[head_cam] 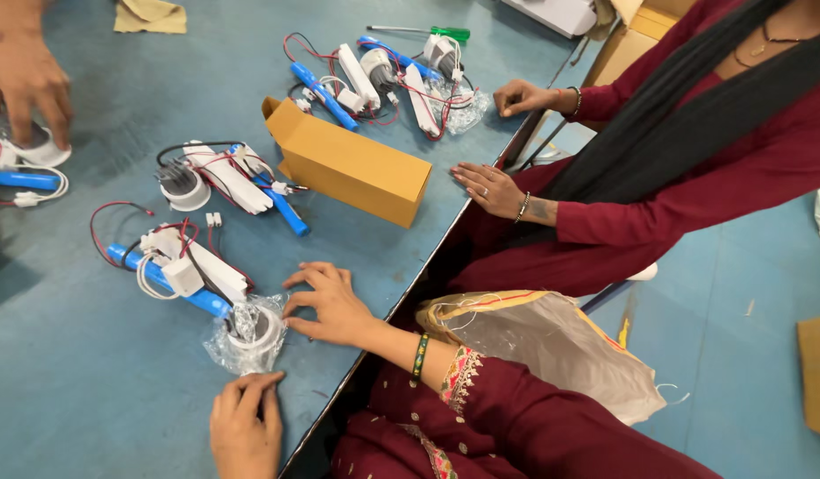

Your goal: The person places a plastic-wrapped item into a cardboard box, closes it, and sets it aside. They then open another box, remove a small electronic device with wires, and place it on the table. Finally, they unwrap a plastic-wrapped component and handle it.

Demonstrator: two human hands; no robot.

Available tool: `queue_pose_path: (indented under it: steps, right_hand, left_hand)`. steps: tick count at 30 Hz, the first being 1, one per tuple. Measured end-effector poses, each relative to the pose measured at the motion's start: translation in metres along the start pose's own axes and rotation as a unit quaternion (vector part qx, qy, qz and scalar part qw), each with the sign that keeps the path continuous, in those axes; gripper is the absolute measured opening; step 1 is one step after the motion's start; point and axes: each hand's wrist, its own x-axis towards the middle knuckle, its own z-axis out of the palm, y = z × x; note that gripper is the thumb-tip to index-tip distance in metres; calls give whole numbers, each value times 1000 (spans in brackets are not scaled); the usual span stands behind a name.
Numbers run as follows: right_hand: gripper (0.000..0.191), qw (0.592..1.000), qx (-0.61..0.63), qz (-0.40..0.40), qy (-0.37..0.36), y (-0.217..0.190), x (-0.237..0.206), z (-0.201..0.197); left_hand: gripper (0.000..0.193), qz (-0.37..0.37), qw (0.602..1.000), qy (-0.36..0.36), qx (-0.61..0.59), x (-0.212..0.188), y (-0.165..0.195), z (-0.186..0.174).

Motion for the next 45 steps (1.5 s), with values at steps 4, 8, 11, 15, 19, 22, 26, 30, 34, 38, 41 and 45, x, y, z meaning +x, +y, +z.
queue_pose_path:
  steps: [4,8,11,15,19,22,26,30,34,38,41,45]
  right_hand:
    - [16,1000,6,4,16,-4,7,-5]
    - [49,993,51,-81,70,-7,14,-20]
    - [52,985,116,-115,57,-15,12,-30]
    - [46,984,63,-165,-5,-21,15,-33]
    - [35,988,68,-134,-48,-17,19,-28]
    - [28,990,54,-121,-46,-10,18,-23]
    - [24,989,-4,-130,-72,-4,17,-20]
    - [25,989,-8,-129,-74,-7,18,-22]
    - [31,991,5,-114,-75,-15,18,-28]
    - [63,987,48,-145,-40,-20,15,-34]
    - [60,985,28,-168,-29,-22,16,-35]
    - [46,986,21,-164,-3,-22,14,-35]
  left_hand:
    - [11,-50,986,77,-139,0,2,-9]
    - [16,-144,959,117,-215,6,-2,-12]
    - [28,-115,954,144,-238,7,2,-12]
    - [54,-17,971,179,-160,7,16,-18]
    - [75,56,984,141,-97,15,24,-21]
    - [79,66,992,92,-54,15,26,-18]
    - [70,54,997,11,59,15,26,-9]
    - [53,55,995,9,83,15,25,-2]
    - [45,67,993,20,95,14,23,1]
    - [36,66,993,32,92,15,21,4]
    - [29,64,995,33,74,15,19,6]
    - [18,69,993,55,78,15,16,9]
